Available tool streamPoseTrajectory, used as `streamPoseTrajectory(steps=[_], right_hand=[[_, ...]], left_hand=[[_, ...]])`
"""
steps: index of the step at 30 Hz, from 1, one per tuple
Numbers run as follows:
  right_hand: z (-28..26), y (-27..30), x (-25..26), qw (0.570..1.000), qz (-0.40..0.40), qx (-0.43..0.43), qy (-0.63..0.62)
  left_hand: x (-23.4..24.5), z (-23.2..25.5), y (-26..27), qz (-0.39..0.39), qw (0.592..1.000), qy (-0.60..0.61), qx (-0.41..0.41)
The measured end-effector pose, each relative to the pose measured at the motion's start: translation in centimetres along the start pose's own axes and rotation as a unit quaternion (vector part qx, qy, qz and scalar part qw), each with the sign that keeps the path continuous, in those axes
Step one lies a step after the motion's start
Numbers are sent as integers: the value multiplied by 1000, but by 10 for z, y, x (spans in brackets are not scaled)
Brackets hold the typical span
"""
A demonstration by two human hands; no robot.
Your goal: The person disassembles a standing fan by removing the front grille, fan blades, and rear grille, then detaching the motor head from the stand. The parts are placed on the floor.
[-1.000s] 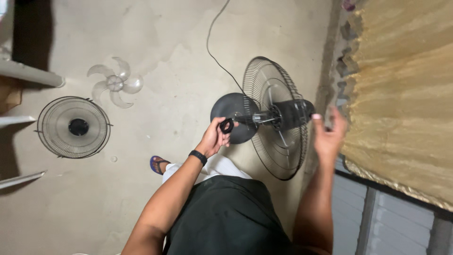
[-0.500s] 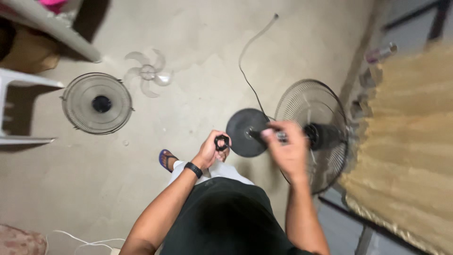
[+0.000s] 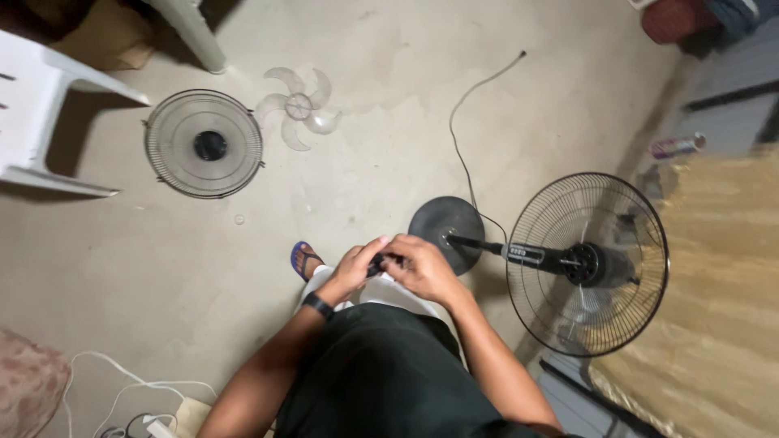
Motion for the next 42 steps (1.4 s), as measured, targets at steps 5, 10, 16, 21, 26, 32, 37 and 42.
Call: streamPoseTrajectory(steps=[5, 10, 16, 21, 26, 32, 37, 42], right_hand=[[-5, -5, -33, 999, -30, 44, -13], [-4, -8, -44, 996, -68, -26, -44], [9, -7, -45, 992, -60, -107, -39], [23, -22, -36, 996, -68, -48, -43], [45, -42, -17, 985, -78, -36, -150], [107, -70, -19, 984, -108, 31, -136], [144, -89, -32, 974, -131, 5, -185], [162, -106, -51, 968, -149, -117, -164]], left_hand=[[36, 3, 13, 24, 980, -193, -36], [50, 36, 34, 1, 938, -348, -15], [58, 4, 8, -132, 809, -512, -256], [57, -6, -14, -149, 749, -568, -306], [28, 56, -16, -27, 845, -535, -13], [1, 94, -36, 8, 866, -498, 42], [3, 72, -60, 50, 897, -440, 11], [30, 55, -83, 105, 921, -361, 101]])
Point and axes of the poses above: each hand's wrist, its own y-axis away from the middle knuckle, its own x-axis out of the back of the hand, z = x × y, the point moved 1 cm from there along -y, towards the middle knuckle, and after that the axes turned 7 degrees about z, right-handed, at the moved point
